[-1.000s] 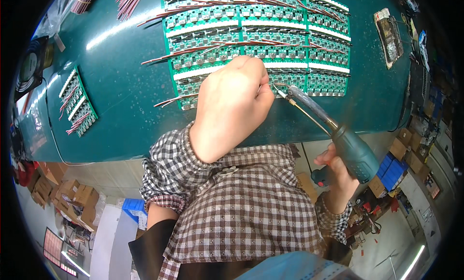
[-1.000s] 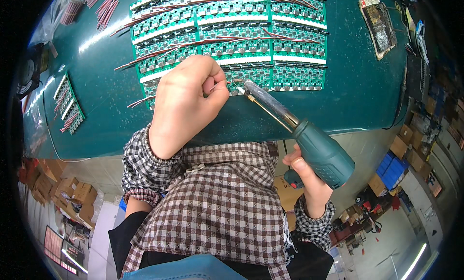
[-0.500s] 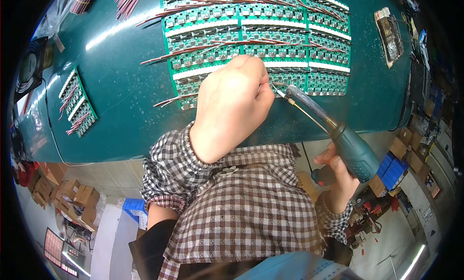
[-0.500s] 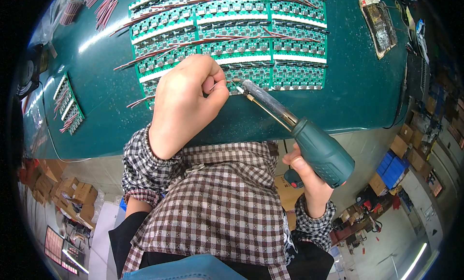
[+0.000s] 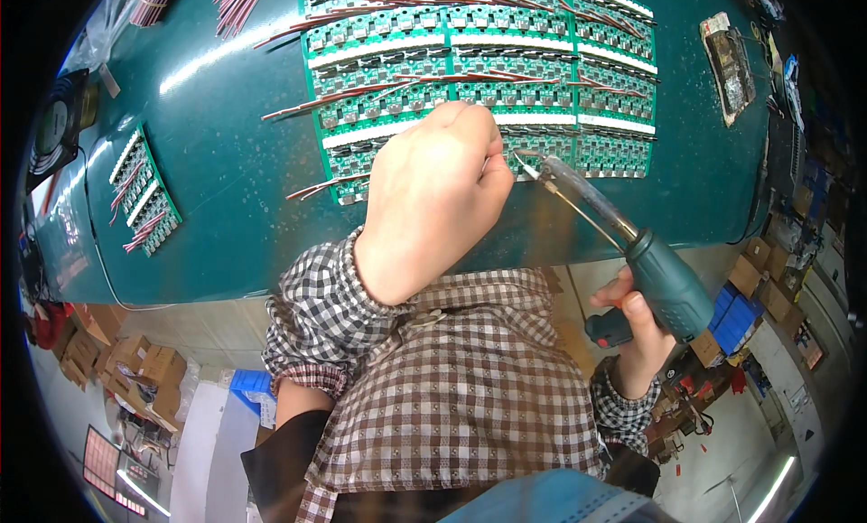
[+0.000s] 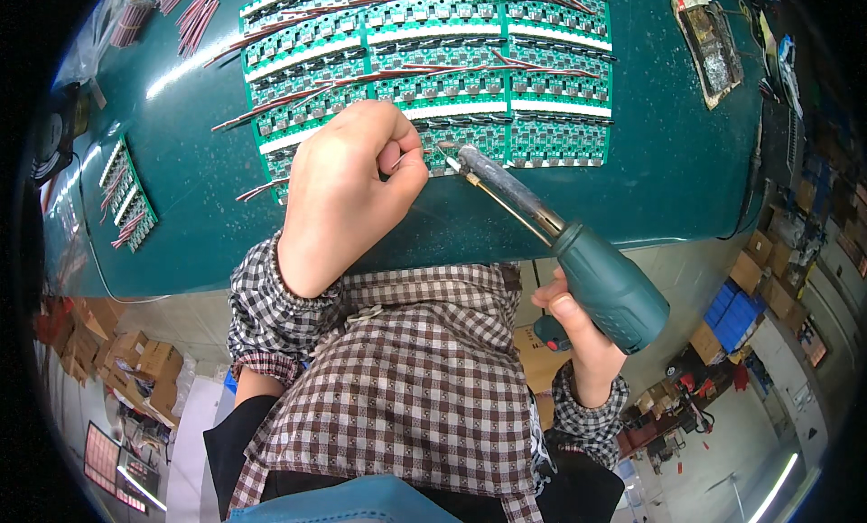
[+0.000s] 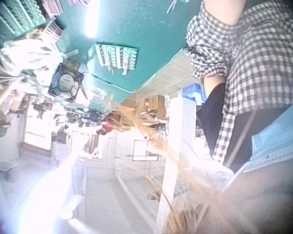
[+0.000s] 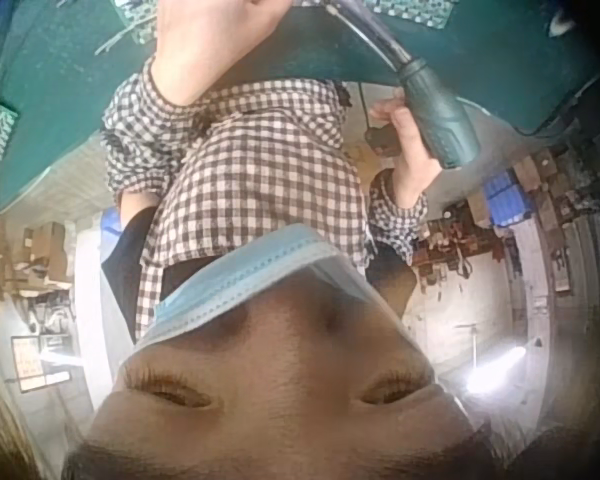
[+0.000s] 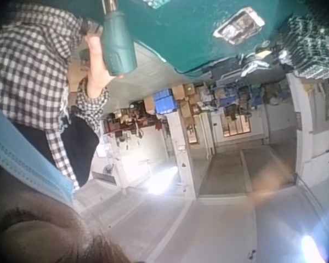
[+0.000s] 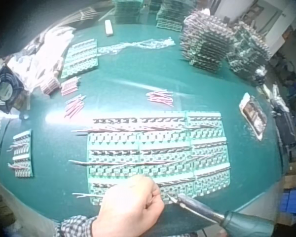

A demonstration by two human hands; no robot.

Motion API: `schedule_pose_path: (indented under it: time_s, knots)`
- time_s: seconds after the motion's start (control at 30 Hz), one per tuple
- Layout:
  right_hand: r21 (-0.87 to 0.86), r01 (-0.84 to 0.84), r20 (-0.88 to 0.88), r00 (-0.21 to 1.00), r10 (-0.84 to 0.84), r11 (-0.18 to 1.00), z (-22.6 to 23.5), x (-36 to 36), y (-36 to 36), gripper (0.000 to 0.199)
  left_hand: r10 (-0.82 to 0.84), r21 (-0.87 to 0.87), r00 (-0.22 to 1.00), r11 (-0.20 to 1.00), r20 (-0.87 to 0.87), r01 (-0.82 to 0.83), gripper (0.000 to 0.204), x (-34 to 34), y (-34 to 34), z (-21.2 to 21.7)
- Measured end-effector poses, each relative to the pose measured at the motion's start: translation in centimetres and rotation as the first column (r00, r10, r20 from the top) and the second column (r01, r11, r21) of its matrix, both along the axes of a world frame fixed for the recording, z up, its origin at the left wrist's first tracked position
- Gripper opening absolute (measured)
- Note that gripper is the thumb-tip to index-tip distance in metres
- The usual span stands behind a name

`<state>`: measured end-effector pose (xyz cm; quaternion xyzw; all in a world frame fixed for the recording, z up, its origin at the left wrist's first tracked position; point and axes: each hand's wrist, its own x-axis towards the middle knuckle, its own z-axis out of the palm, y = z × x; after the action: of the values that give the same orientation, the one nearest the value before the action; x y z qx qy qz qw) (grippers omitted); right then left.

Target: The person uses a soldering iron to attach wires to a green circuit board. They hold the board steady with one hand while applying the soldering iron with the other, working on multiple connection points across the board's surface.

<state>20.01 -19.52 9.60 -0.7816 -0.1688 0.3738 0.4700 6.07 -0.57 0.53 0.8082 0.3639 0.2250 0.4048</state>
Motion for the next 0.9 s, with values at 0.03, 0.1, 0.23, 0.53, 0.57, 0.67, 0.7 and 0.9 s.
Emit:
schedule_pose_path:
  time_s: [0.03, 0.1, 0.23, 0.53, 0.57, 0.67, 0.7, 0.9]
  knots:
    - [-0.021, -0.008, 0.030, 1.000, 0.009, 1.000, -0.08, -0.13, 0.13, 0.040, -0.002, -0.003, 1.000, 1.000, -0.002, 0.002, 0.010, 0.00, 0.01, 0.00]
    - [-0.049, -0.025, 0.061, 0.998, 0.028, 0.999, -0.12, -0.19, 0.15, 0.043, -0.001, -0.011, 1.000, 1.000, 0.006, 0.001, 0.010, 0.01, -0.01, -0.12]
    - [-0.029, -0.039, 0.060, 0.997, 0.040, 0.999, -0.35, -0.08, -0.05, 0.042, -0.002, -0.006, 1.000, 1.000, 0.018, 0.002, 0.010, 0.03, 0.06, -0.14]
    - [0.017, -0.024, -0.011, 1.000, 0.024, 1.000, -0.23, 0.00, -0.03, 0.031, -0.001, -0.005, 1.000, 1.000, 0.012, 0.001, 0.010, -0.06, 0.01, -0.15]
    - [0.018, -0.025, -0.009, 1.000, 0.025, 1.000, -0.21, 0.01, -0.02, 0.031, -0.001, -0.005, 1.000, 1.000, 0.016, 0.002, 0.010, -0.02, 0.01, -0.15]
    - [0.019, -0.051, -0.019, 0.999, 0.051, 0.999, 0.02, 0.14, 0.22, 0.031, -0.002, -0.005, 1.000, 1.000, 0.023, 0.002, 0.010, 0.04, 0.01, -0.15]
    - [0.017, -0.058, -0.012, 0.998, 0.058, 0.998, -0.07, 0.21, 0.11, 0.031, -0.002, -0.004, 1.000, 1.000, 0.023, 0.002, 0.010, 0.05, 0.03, -0.13]
    - [0.021, -0.022, 0.000, 1.000, 0.022, 1.000, -0.42, 0.11, -0.11, 0.033, 0.015, -0.010, 1.000, 1.000, 0.008, -0.015, 0.010, 0.05, -0.01, -0.08]
